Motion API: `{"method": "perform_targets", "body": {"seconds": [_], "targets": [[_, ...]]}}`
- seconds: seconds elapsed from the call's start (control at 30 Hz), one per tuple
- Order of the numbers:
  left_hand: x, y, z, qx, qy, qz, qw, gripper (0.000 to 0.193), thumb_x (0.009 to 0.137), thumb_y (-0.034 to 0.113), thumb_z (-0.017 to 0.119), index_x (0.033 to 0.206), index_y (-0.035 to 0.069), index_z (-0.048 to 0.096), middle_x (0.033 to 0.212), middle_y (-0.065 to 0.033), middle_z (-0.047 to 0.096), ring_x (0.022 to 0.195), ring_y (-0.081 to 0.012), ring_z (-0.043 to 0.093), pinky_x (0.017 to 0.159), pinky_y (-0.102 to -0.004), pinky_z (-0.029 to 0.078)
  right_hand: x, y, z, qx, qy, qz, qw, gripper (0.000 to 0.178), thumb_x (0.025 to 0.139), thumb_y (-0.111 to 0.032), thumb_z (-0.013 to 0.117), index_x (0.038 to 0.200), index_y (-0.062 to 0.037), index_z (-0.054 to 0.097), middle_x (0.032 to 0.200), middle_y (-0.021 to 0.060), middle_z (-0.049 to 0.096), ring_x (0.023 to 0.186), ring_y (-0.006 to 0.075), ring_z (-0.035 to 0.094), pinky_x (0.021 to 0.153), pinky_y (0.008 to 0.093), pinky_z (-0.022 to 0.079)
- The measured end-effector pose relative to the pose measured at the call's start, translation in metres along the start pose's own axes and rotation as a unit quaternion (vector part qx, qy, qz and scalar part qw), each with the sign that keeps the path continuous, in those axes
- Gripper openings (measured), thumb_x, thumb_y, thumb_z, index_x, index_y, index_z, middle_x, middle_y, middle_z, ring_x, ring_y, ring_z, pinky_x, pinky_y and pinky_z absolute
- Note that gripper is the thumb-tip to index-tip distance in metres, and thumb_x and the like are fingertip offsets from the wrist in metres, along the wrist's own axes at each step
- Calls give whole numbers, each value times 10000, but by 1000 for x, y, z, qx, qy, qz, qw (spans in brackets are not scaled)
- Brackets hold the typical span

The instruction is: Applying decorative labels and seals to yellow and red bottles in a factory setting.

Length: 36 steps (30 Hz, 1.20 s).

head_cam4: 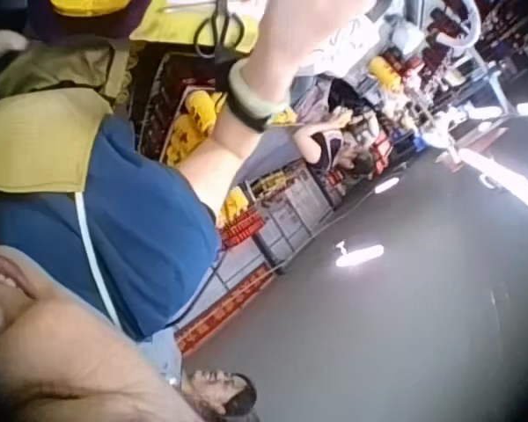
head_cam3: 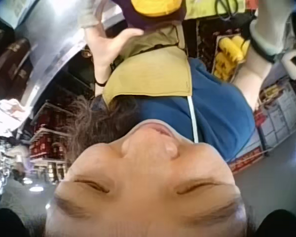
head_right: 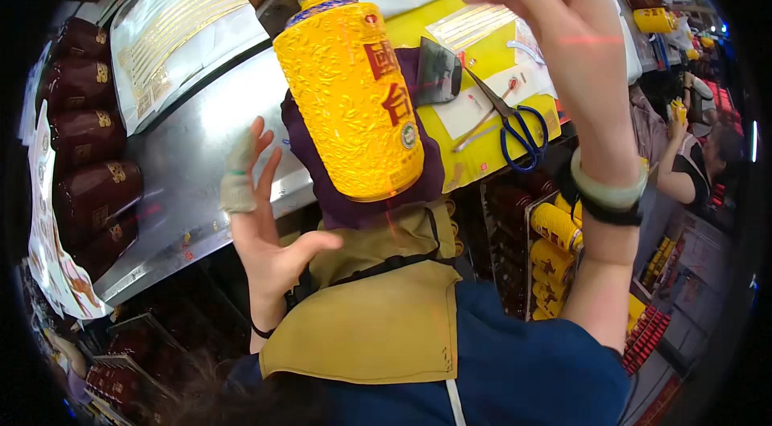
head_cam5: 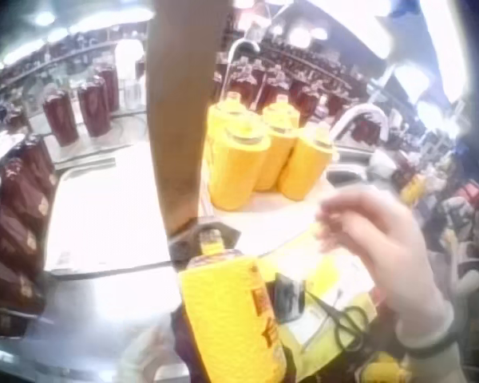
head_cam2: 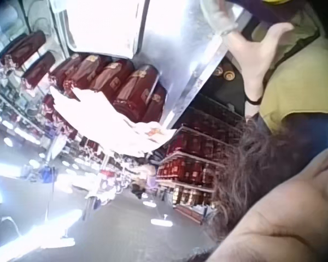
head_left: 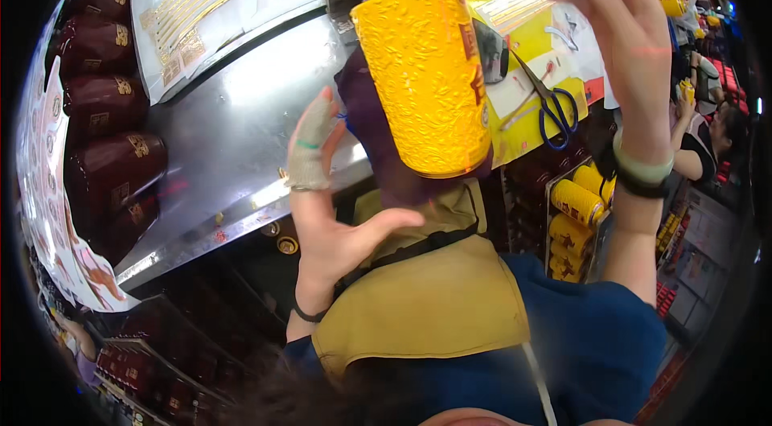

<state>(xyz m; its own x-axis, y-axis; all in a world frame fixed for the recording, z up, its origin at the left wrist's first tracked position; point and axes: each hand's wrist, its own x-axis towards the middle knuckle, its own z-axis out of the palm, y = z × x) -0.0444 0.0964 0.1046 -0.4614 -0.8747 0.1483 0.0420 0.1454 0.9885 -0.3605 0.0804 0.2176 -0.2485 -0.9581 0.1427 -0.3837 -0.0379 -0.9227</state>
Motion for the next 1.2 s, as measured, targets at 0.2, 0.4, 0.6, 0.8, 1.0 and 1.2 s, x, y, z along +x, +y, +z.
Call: {"method": "perform_targets", "body": {"seconds": [0.2,0.4,0.6,0.8,1.0,1.2], "targets": [[-4,-9,52,34,7,35,999,1046,692,146,935,1537,-24,343,1607,-240,308,1454,-366,394,1164,-420,364,-133,10,32,5,23,45,999,255,1022,33,475,1222,57,631,1183,157,678,1058,221,678,916,329,540],[-8,-21,65,111,79,38,990,966,731,72,890,1526,-49,354,1536,-236,431,1431,-343,432,1171,-411,348,-168,25,68,-170,-14,-115,979,482,778,166,555,1189,-25,721,1289,187,638,1155,351,641,984,410,518],[-10,6,78,-38,31,7,999,1065,770,19,851,1588,-44,173,1601,-187,319,1451,-277,389,1188,-392,337,-168,35,72,-118,29,-111,986,392,852,133,571,1194,-2,705,1253,178,664,1157,353,646,988,417,521],[-4,14,84,-112,19,-26,993,952,877,-107,660,1614,-1,66,1657,-152,171,1485,-242,318,1203,-390,316,-168,41,74,-133,40,-148,979,393,832,120,596,1184,-7,714,1238,173,668,1151,355,647,992,426,522],[-9,1,71,-120,-20,-15,992,996,825,-154,624,1620,8,48,1684,-149,102,1539,-250,213,1234,-402,253,-170,38,73,-202,8,-181,962,441,782,89,624,1196,-25,722,1292,194,626,1187,375,625,1016,437,510],[-10,4,73,-84,-18,-1,996,1055,780,-151,670,1619,6,49,1683,-154,105,1544,-256,200,1238,-408,247,-172,36,75,-257,-13,-190,947,494,774,60,641,1248,-59,713,1347,179,585,1224,370,604,1034,435,518]]}}
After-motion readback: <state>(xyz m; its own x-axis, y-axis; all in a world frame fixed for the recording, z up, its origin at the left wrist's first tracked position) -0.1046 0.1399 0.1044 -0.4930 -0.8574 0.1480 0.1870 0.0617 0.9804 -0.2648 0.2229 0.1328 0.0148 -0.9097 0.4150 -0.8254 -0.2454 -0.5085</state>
